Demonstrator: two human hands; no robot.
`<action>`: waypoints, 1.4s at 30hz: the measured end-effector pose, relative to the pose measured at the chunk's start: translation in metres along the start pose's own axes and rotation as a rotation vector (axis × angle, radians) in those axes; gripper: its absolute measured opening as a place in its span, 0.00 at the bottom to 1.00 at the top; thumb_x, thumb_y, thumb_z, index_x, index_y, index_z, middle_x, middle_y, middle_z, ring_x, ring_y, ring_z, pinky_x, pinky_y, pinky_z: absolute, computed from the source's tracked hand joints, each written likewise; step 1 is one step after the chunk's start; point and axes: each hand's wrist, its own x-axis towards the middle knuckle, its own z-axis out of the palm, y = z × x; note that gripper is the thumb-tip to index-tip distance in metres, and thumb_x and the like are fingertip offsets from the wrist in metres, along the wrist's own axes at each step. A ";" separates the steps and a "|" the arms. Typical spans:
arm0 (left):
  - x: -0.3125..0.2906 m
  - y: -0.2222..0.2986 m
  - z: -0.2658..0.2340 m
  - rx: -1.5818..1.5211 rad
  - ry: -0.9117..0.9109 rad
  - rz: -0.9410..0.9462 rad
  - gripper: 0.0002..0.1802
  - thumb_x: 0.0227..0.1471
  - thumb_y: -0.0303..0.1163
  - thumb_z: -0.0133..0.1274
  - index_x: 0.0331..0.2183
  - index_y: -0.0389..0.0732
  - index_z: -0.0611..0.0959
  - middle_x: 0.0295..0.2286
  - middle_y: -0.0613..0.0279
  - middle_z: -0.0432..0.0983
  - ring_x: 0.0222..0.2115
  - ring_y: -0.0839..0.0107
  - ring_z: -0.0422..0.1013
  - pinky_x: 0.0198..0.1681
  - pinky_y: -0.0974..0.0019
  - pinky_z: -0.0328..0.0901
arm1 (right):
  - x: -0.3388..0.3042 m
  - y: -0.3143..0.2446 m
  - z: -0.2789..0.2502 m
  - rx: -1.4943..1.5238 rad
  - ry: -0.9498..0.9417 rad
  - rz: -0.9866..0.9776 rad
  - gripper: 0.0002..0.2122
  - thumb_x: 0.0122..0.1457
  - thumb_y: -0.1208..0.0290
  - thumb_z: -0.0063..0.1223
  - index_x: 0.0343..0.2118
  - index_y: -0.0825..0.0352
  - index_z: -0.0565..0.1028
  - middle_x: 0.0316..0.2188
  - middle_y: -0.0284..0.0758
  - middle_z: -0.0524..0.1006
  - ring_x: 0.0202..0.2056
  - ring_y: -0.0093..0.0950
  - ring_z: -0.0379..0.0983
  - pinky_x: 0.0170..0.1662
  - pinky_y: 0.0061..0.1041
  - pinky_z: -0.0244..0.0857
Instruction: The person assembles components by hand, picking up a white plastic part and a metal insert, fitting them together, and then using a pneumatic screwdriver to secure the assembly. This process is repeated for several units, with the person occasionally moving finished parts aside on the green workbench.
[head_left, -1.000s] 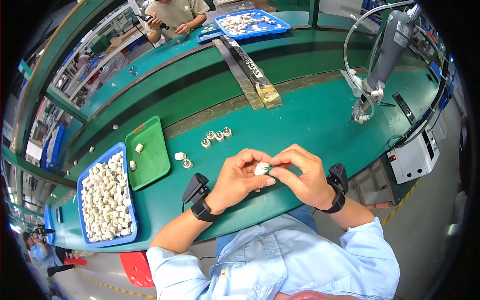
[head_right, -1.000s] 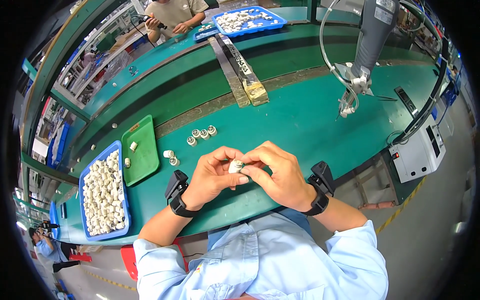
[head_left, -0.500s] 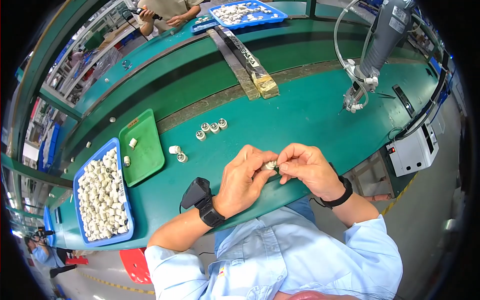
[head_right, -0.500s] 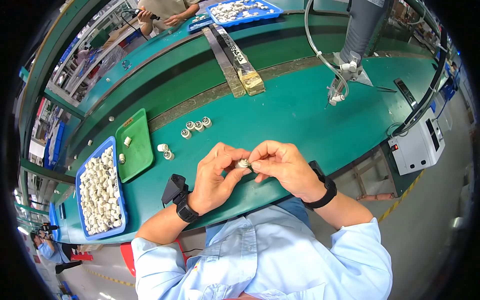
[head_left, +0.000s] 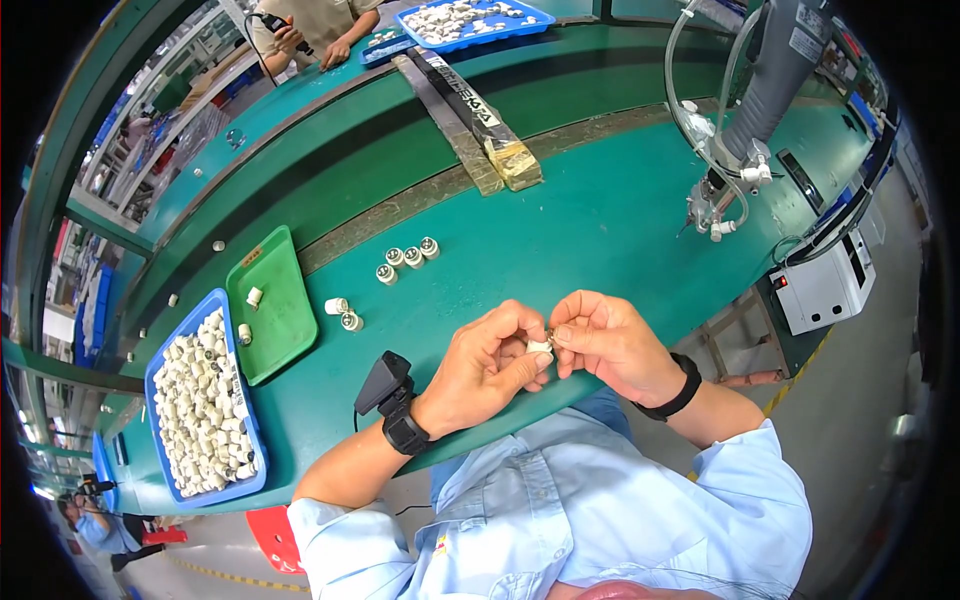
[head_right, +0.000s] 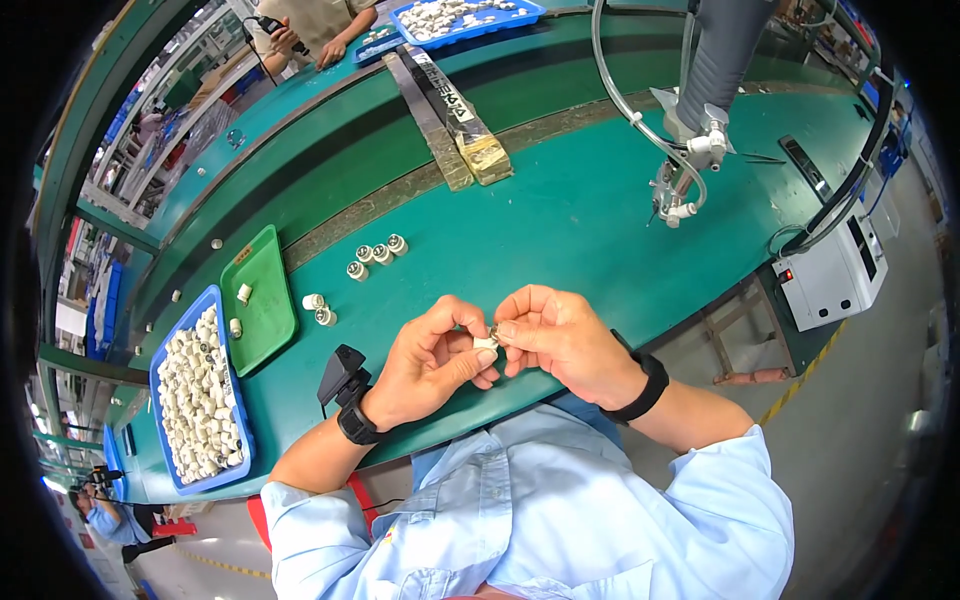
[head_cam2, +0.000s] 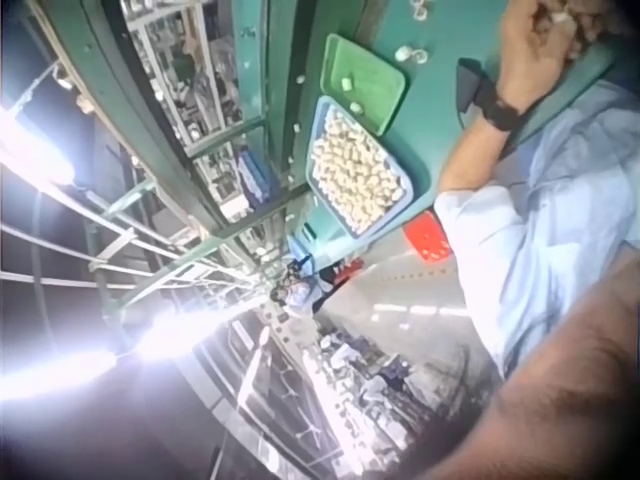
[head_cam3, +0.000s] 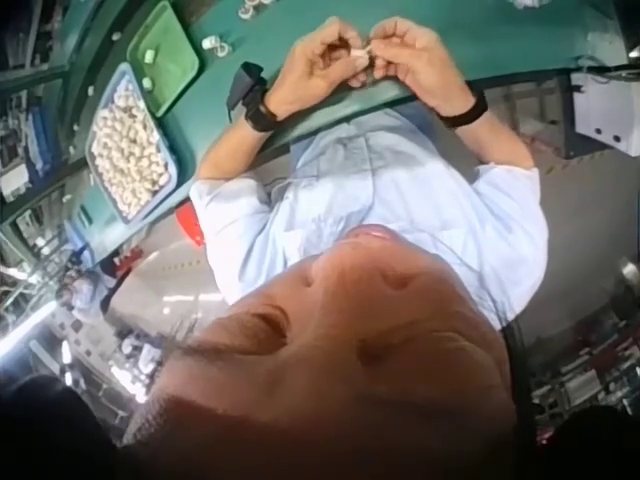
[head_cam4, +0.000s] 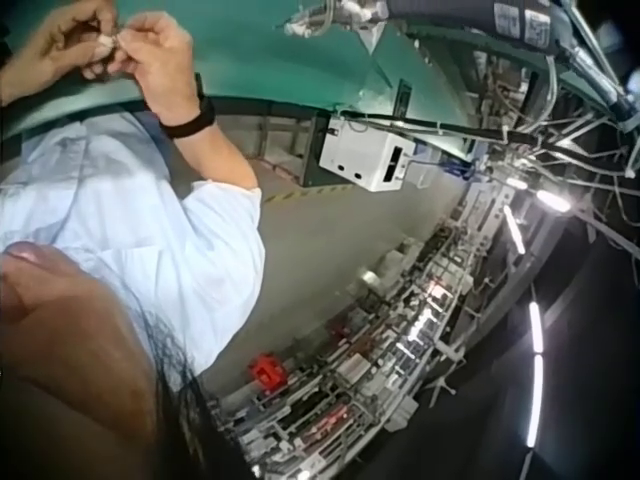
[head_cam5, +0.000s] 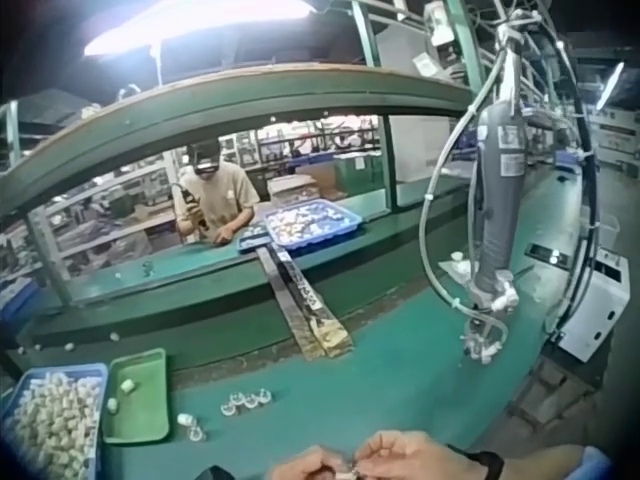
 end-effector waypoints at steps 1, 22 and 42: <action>0.000 0.000 -0.001 -0.022 -0.028 -0.028 0.07 0.55 0.21 0.50 0.36 0.36 0.70 0.32 0.62 0.70 0.31 0.76 0.74 0.32 0.73 0.72 | -0.001 0.003 0.001 -0.049 0.045 -0.031 0.06 0.58 0.77 0.54 0.37 0.71 0.72 0.28 0.32 0.75 0.28 0.22 0.73 0.32 0.20 0.70; 0.000 -0.013 -0.002 -0.348 -0.024 -0.126 0.09 0.54 0.22 0.53 0.37 0.37 0.70 0.31 0.59 0.74 0.30 0.69 0.77 0.30 0.70 0.75 | -0.005 0.008 0.001 -1.021 0.118 -0.785 0.06 0.51 0.83 0.57 0.33 0.69 0.79 0.30 0.36 0.78 0.29 0.24 0.74 0.30 0.20 0.67; -0.003 -0.009 0.001 -0.217 -0.014 -0.144 0.12 0.53 0.16 0.50 0.38 0.38 0.66 0.32 0.61 0.73 0.30 0.77 0.74 0.31 0.74 0.71 | -0.003 -0.011 -0.005 -1.042 -0.084 -0.600 0.07 0.47 0.83 0.59 0.31 0.67 0.81 0.28 0.34 0.79 0.28 0.23 0.75 0.30 0.18 0.67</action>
